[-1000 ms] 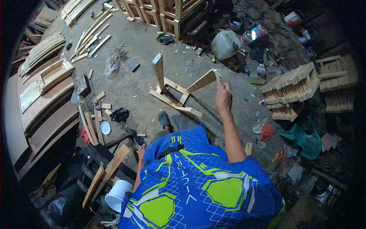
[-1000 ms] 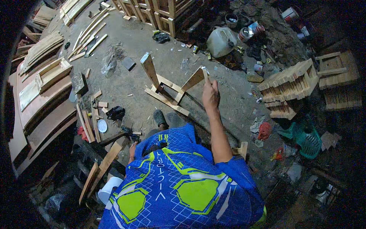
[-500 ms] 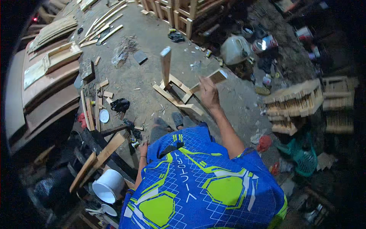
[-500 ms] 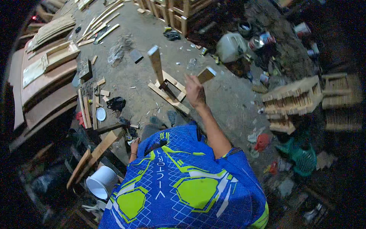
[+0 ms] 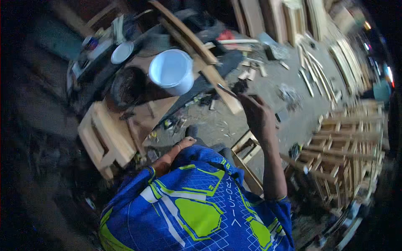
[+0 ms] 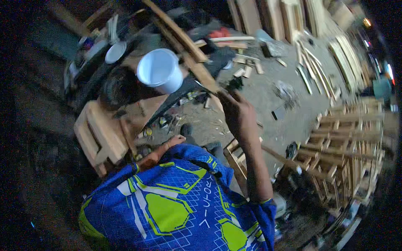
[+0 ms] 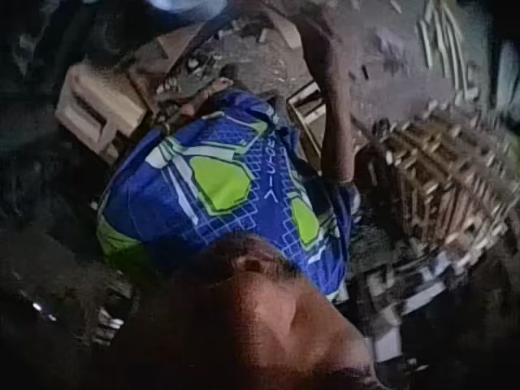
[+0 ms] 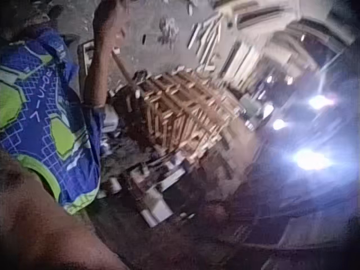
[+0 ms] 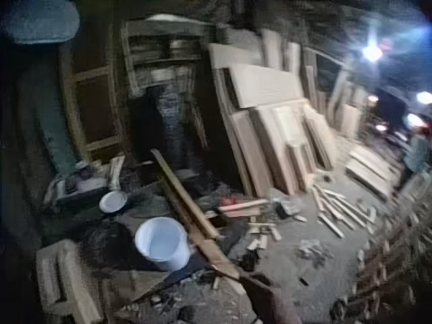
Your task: Assemble a wooden frame using glue and a hammer.
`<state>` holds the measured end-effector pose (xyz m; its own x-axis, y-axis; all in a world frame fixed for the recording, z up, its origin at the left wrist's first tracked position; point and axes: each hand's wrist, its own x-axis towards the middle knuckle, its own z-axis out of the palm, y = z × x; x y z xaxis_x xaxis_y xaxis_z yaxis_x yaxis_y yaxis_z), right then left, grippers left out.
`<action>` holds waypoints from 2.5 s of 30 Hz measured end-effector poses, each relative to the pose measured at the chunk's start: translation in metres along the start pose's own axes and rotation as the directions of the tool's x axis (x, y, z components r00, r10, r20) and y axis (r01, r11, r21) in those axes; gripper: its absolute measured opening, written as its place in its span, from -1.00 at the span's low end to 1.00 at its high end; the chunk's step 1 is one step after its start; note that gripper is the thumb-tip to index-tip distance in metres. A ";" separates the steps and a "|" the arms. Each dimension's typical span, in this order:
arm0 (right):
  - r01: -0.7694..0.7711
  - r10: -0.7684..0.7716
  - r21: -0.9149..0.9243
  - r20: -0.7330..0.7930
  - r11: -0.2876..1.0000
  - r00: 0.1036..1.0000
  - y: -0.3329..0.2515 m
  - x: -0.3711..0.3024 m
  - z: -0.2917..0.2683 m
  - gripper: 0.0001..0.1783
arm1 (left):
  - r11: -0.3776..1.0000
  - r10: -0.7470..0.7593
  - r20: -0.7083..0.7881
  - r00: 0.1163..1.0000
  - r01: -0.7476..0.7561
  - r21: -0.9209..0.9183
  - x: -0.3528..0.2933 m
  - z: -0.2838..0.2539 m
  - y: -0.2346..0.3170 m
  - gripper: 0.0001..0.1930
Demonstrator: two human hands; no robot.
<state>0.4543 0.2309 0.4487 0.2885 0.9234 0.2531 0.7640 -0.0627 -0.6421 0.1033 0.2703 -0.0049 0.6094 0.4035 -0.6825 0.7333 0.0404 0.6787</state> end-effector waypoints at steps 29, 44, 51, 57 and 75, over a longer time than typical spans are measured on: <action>-0.405 0.213 0.183 0.624 0.896 0.752 -0.027 0.172 0.081 -0.78 | 0.941 -0.113 -0.011 0.994 0.104 -0.323 -0.131 -0.052 -0.051 -0.46; -0.649 0.793 0.482 -0.183 0.588 0.582 -0.064 -0.191 -0.091 -0.69 | 0.996 -0.089 0.168 0.982 0.084 0.040 -0.028 -0.051 -0.132 -0.49; -0.779 0.798 0.204 -0.275 0.594 0.536 -0.032 -0.295 -0.008 -0.61 | 0.966 -0.033 0.065 0.997 0.015 0.258 -0.032 -0.070 -0.123 -0.50; -0.714 0.657 0.014 -0.406 0.700 0.635 0.012 -0.300 0.061 -0.55 | 0.958 0.009 0.015 1.000 -0.013 0.286 -0.044 -0.096 -0.119 -0.44; -0.589 0.456 -0.445 -0.375 0.675 0.807 0.067 -0.258 0.044 -0.54 | 0.983 -0.086 -0.111 0.990 0.103 0.151 -0.064 -0.107 -0.141 -0.49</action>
<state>0.4059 0.0051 0.3087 0.7980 0.5743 0.1827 0.6026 -0.7544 -0.2604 -0.0712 0.3365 -0.0274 0.5064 0.4976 -0.7042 0.8292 -0.0571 0.5560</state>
